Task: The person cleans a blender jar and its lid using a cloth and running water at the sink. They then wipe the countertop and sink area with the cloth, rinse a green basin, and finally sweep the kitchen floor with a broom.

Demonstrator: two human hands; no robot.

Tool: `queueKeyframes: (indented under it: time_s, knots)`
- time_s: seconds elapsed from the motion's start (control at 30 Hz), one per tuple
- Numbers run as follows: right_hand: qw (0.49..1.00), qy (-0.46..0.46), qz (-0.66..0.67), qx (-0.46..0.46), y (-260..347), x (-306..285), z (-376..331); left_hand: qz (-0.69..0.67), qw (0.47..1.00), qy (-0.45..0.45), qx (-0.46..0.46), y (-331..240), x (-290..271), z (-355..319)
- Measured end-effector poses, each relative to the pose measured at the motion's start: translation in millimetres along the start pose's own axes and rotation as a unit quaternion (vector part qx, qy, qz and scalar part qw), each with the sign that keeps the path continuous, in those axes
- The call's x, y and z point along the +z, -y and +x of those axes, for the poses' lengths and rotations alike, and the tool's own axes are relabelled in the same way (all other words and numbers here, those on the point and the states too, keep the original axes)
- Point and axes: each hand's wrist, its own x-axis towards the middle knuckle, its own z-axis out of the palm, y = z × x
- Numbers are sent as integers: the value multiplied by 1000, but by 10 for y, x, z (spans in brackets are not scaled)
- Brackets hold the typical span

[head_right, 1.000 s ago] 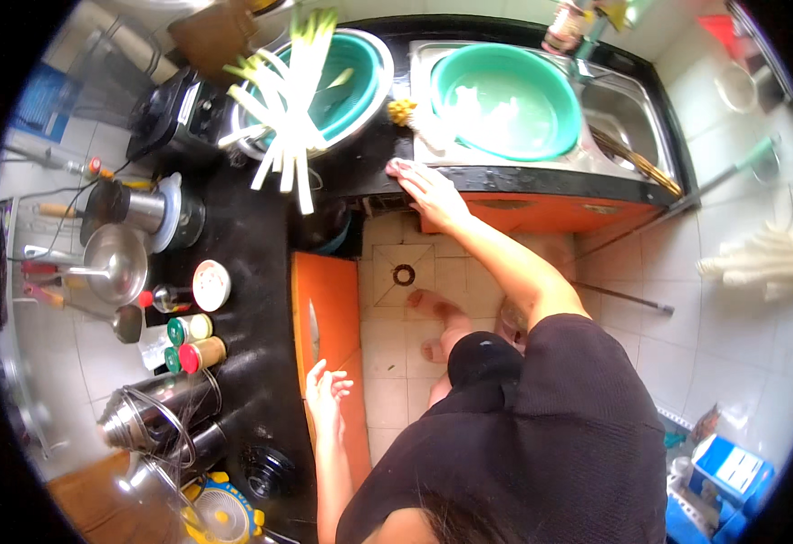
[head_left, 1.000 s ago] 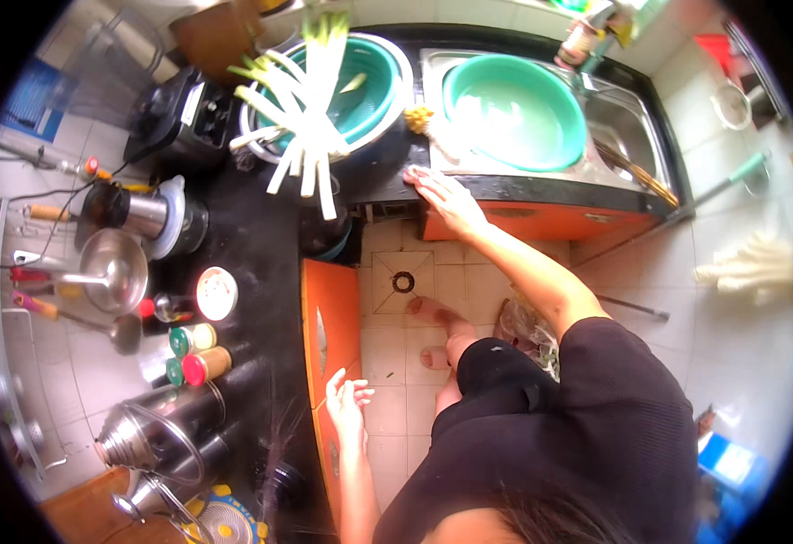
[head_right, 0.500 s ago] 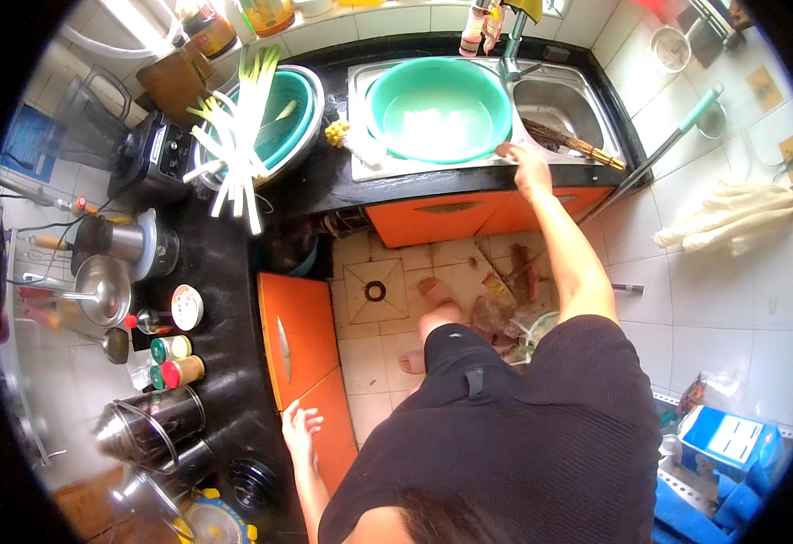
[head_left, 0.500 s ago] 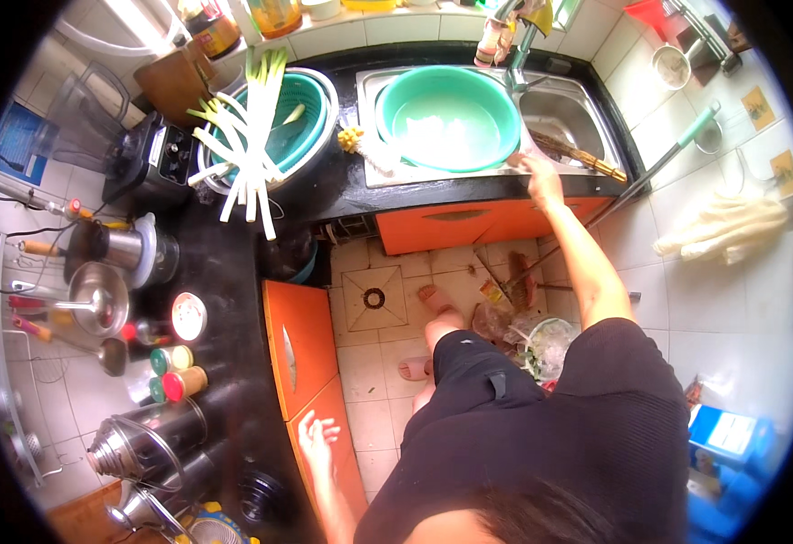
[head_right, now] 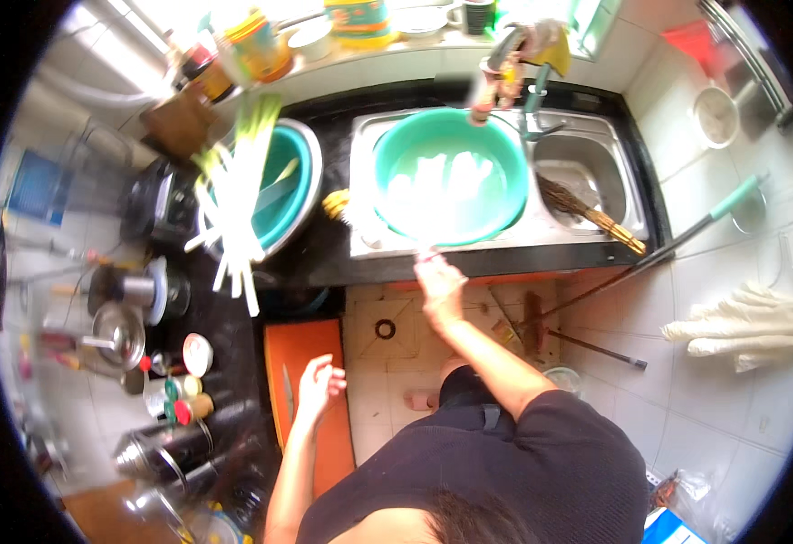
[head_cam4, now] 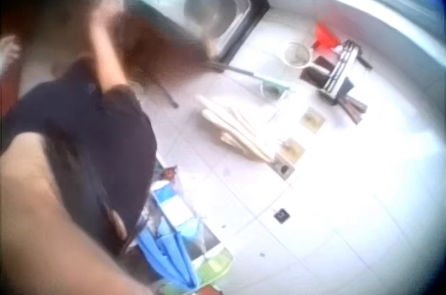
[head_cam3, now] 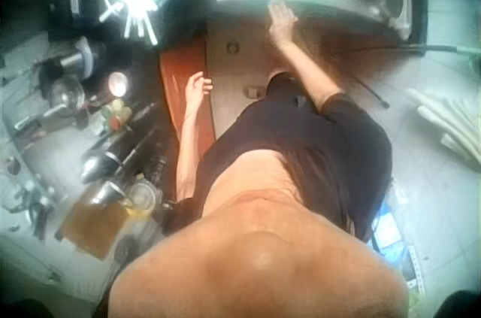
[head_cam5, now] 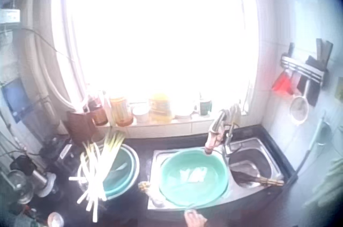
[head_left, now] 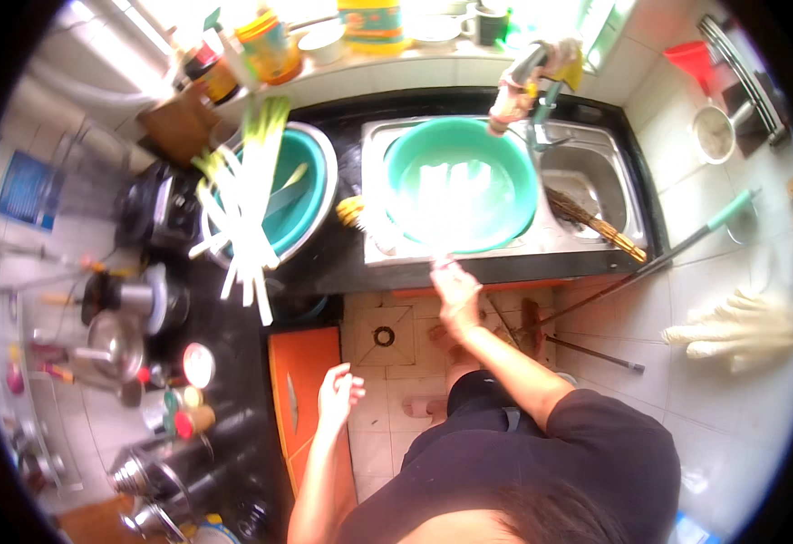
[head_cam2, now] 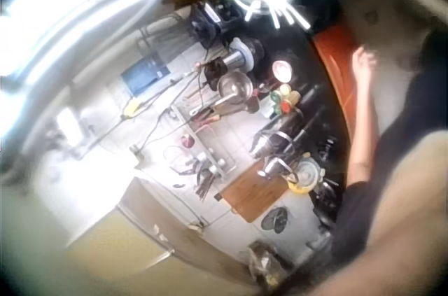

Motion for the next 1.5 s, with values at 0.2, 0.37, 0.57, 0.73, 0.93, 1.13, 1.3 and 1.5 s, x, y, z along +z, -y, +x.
queueKeyframes:
  time_s: [0.2, 0.37, 0.57, 0.73, 0.93, 1.13, 1.3, 1.5]
  knots:
    - [898, 143, 389, 147, -271, -462, 772, 117, 988, -59, 79, -888, 1023, 1427]
    - [775, 103, 507, 363, -990, -582, 1566, 245, 928, -277, -34, -1119, 1540, 2265]
    - [930, -12, 346, 126, -1497, 288, 2710, 288, 908, -289, -99, -1302, 1626, 2241]
    - [941, -241, -119, 205, -2267, 762, 3391, 158, 956, -245, -4, -952, 1375, 2176]
    - [938, 64, -251, 231, -2139, 1167, 3649, 66, 954, -287, 56, -726, 1191, 1961]
    - [994, 74, -83, -14, -878, 1880, 3864, -92, 965, -244, 37, -727, 1015, 1611]
    - [961, 118, 177, -174, -400, 2344, 3839, -155, 961, -226, 36, -700, 875, 1210]
    - [975, 118, 14, -188, 166, 1719, 2544, -208, 944, -254, 2, -659, 752, 718]
